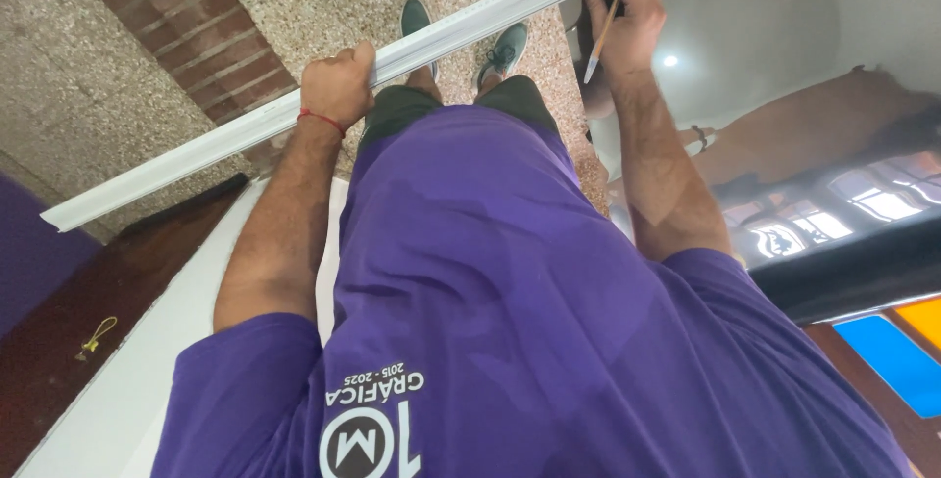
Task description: The person measures and marks a white plastic profile using a pencil and a roll of tape. They position the profile against a large glossy black surface, make marks at specific intervals, and then move the profile to a different section of the surface to repeat the process.
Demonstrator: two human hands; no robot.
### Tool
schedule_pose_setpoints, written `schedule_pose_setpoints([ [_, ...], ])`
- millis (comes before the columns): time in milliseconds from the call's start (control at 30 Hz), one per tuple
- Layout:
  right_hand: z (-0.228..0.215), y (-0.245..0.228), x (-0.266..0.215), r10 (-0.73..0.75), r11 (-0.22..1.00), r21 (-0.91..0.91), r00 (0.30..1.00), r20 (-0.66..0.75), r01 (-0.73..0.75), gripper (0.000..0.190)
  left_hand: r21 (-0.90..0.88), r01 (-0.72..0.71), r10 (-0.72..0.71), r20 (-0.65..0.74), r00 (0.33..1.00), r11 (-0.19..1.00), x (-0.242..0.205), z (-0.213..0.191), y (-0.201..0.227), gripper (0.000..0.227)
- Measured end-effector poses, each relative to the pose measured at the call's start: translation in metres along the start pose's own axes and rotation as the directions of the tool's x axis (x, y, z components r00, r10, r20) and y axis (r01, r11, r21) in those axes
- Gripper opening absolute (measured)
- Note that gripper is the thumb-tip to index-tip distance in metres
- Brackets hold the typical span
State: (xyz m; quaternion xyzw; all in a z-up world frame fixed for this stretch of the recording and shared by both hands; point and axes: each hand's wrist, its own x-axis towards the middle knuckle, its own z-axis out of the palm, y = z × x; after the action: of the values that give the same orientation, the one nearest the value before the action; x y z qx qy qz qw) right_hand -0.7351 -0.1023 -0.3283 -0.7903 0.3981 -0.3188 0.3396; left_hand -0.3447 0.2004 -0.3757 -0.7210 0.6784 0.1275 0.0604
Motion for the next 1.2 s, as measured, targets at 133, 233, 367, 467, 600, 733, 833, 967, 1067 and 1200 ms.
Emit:
schedule_pose_setpoints([
  [133, -0.001, -0.002, 0.003, -0.006, 0.999, -0.05, 1.0, -0.02, 0.005, 0.022, -0.03, 0.0, 0.0, 0.021, 1.0, 1.0, 0.004, 0.002, -0.002, 0.036],
  [233, -0.002, -0.002, 0.003, 0.005, 0.999, -0.045, 1.0, -0.006, -0.006, 0.019, -0.035, -0.002, 0.002, -0.001, 1.0, 0.999, 0.003, 0.003, -0.002, 0.036],
  [367, -0.003, -0.002, 0.005, 0.036, 0.999, -0.027, 0.999, 0.009, -0.036, 0.019, -0.021, 0.0, 0.0, -0.003, 1.0, 1.0, 0.004, 0.003, 0.0, 0.034],
  [467, -0.001, 0.006, 0.002, 0.034, 0.998, -0.049, 0.999, 0.0, -0.034, 0.02, -0.013, 0.002, -0.002, 0.025, 1.0, 1.0, 0.0, 0.013, -0.001, 0.047],
  [600, -0.001, 0.004, 0.002, 0.053, 0.998, -0.035, 0.999, 0.004, -0.052, 0.02, -0.029, 0.004, -0.003, 0.018, 1.0, 1.0, -0.001, 0.012, 0.002, 0.042],
  [733, -0.001, 0.003, 0.002, 0.05, 0.997, -0.059, 0.999, 0.009, -0.049, 0.022, 0.005, 0.006, -0.006, 0.01, 1.0, 1.0, 0.002, 0.016, 0.001, 0.043],
  [833, -0.002, 0.002, 0.002, 0.067, 0.996, -0.057, 0.998, 0.009, -0.066, 0.023, 0.013, 0.01, -0.01, 0.027, 1.0, 1.0, 0.004, 0.019, -0.001, 0.047],
  [967, -0.002, -0.002, 0.002, 0.097, 0.995, 0.024, 0.995, 0.003, -0.097, 0.023, -0.016, -0.015, 0.015, -0.012, 1.0, 1.0, 0.004, 0.014, -0.004, 0.046],
  [1067, -0.01, -0.02, 0.002, 0.096, 0.989, 0.114, 0.995, -0.018, -0.093, 0.023, -0.038, -0.05, 0.045, -0.125, 0.991, 0.998, -0.002, 0.002, -0.001, 0.034],
  [1200, -0.026, -0.038, -0.011, 0.23, 0.97, 0.106, 0.965, -0.128, -0.217, 0.023, -0.063, -0.101, 0.096, -0.067, 0.993, 0.993, -0.006, -0.017, 0.005, 0.047],
])
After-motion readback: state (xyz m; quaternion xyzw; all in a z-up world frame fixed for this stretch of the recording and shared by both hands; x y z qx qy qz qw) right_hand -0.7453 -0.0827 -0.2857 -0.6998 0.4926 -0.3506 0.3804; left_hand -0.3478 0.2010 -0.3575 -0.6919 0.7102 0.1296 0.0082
